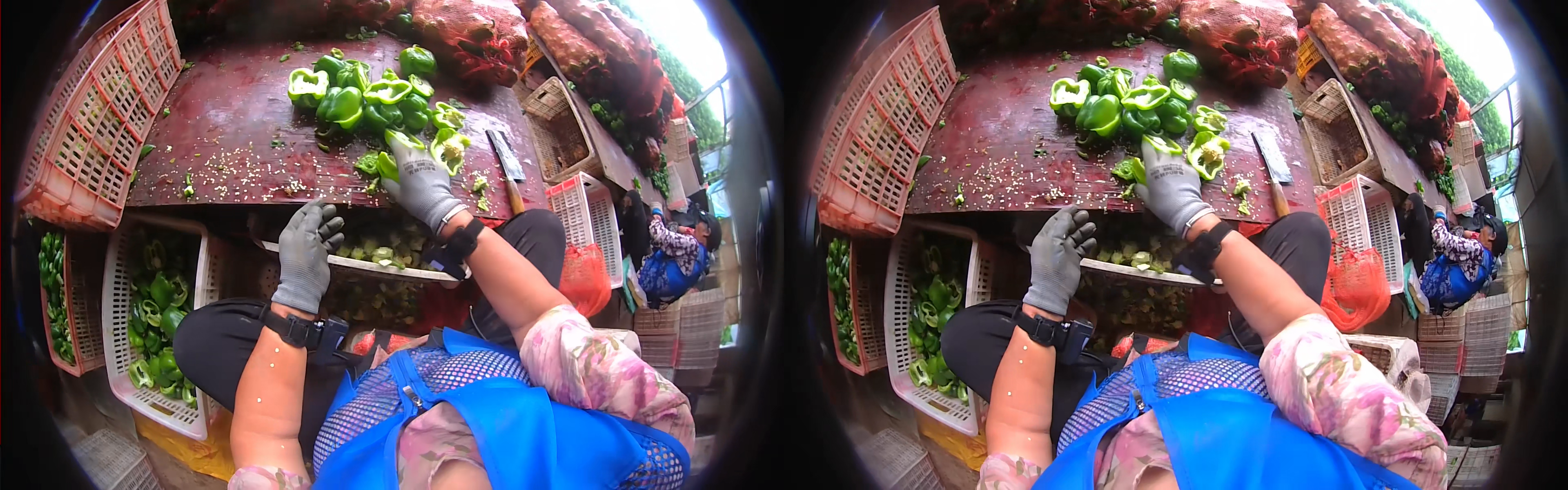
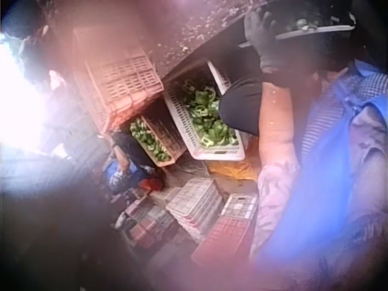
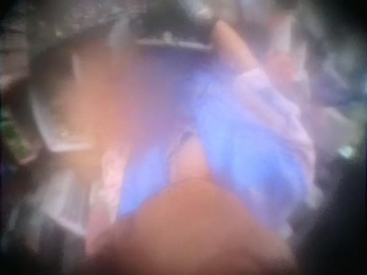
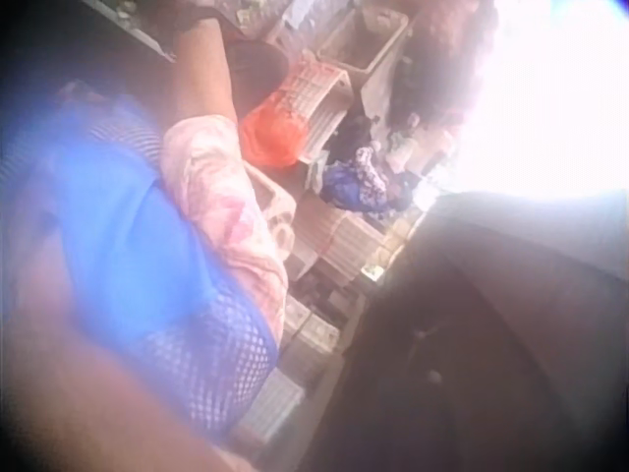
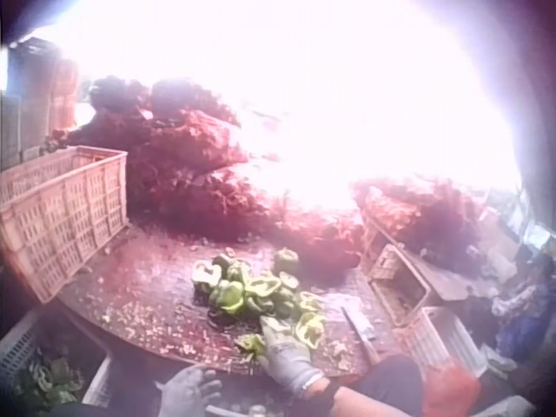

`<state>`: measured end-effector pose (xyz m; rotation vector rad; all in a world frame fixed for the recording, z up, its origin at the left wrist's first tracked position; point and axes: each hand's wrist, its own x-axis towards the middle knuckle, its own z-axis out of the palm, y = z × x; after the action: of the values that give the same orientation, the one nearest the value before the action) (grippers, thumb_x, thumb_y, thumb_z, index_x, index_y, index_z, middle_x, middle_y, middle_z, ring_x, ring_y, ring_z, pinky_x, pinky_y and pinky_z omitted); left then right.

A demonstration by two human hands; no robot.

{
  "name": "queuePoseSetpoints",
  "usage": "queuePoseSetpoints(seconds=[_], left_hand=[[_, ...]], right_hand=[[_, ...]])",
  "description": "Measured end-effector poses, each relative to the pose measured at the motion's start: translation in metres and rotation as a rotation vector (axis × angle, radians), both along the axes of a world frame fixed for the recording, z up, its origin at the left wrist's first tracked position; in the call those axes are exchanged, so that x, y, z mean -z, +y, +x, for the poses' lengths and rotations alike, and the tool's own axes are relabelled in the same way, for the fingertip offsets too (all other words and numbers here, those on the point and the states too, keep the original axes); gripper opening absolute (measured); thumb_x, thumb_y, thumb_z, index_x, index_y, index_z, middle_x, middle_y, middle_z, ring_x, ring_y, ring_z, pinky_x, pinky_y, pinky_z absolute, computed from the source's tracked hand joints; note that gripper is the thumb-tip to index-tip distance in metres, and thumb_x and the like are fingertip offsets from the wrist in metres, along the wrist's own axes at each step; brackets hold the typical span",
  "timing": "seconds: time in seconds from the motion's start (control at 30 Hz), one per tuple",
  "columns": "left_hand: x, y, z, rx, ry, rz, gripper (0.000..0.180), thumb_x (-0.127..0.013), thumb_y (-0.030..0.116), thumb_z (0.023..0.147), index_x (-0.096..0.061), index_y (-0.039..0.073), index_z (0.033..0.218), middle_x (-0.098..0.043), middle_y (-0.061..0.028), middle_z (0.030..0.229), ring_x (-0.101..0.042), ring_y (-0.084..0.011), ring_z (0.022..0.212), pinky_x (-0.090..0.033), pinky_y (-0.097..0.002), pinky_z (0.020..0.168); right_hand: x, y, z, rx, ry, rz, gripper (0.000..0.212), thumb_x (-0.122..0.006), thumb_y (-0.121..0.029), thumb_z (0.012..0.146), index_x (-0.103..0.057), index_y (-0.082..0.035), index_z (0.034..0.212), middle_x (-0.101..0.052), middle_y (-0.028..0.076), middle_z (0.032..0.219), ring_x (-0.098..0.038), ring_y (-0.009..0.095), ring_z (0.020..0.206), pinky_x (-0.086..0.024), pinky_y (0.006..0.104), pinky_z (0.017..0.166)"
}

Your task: Cleaning and cutting green peppers for processing.

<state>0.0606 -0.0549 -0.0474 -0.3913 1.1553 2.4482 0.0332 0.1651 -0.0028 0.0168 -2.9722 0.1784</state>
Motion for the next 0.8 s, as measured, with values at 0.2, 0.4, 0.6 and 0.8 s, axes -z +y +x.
queuePoseSetpoints(seconds=[0.2, 0.4, 0.6, 0.8], left_hand=[[0.0, 0.012, 0.004, 0.141, -0.083, 0.181, 0.046, -0.052, 0.043, 0.099, -0.051, 0.006, 0.127, -0.06, -0.0099, 0.113, -0.06, -0.0247, 0.101, -0.049, -0.0404, 0.085], [0.054, 0.002, 0.009, 0.135, -0.059, 0.358, 0.051, -0.052, 0.047, 0.098, -0.049, 0.006, 0.128, -0.055, -0.0134, 0.126, -0.055, -0.0295, 0.117, -0.045, -0.0495, 0.099], [0.02, -0.006, 0.006, -0.026, -0.162, 0.12, 0.05, -0.049, 0.043, 0.1, -0.047, 0.004, 0.131, -0.059, -0.0108, 0.115, -0.061, -0.0257, 0.101, -0.051, -0.0412, 0.087], [0.007, 0.007, -0.001, 0.098, -0.089, 0.062, 0.042, -0.054, 0.036, 0.099, -0.05, 0.005, 0.127, -0.06, -0.0082, 0.109, -0.061, -0.0216, 0.097, -0.051, -0.0375, 0.082]], right_hand=[[0.006, 0.005, 0.018, -0.203, 0.112, -0.873, 0.022, -0.068, -0.002, 0.077, -0.062, -0.002, 0.098, -0.068, 0.014, 0.09, -0.067, 0.023, 0.079, -0.052, 0.0323, 0.072], [-0.029, -0.133, 0.027, -0.697, 0.125, -0.899, 0.048, -0.073, -0.003, 0.076, -0.059, -0.008, 0.122, -0.062, 0.015, 0.116, -0.064, 0.024, 0.103, -0.053, 0.0367, 0.084], [-0.034, -0.071, -0.026, -0.512, 0.302, -0.444, 0.059, -0.073, -0.012, 0.074, -0.053, -0.006, 0.129, -0.057, 0.018, 0.125, -0.054, 0.037, 0.114, -0.042, 0.0458, 0.1], [0.016, 0.047, -0.046, -0.05, -0.122, 0.179, 0.034, -0.073, -0.029, 0.077, -0.064, -0.011, 0.105, -0.064, 0.012, 0.108, -0.059, 0.031, 0.106, -0.05, 0.0404, 0.089]])
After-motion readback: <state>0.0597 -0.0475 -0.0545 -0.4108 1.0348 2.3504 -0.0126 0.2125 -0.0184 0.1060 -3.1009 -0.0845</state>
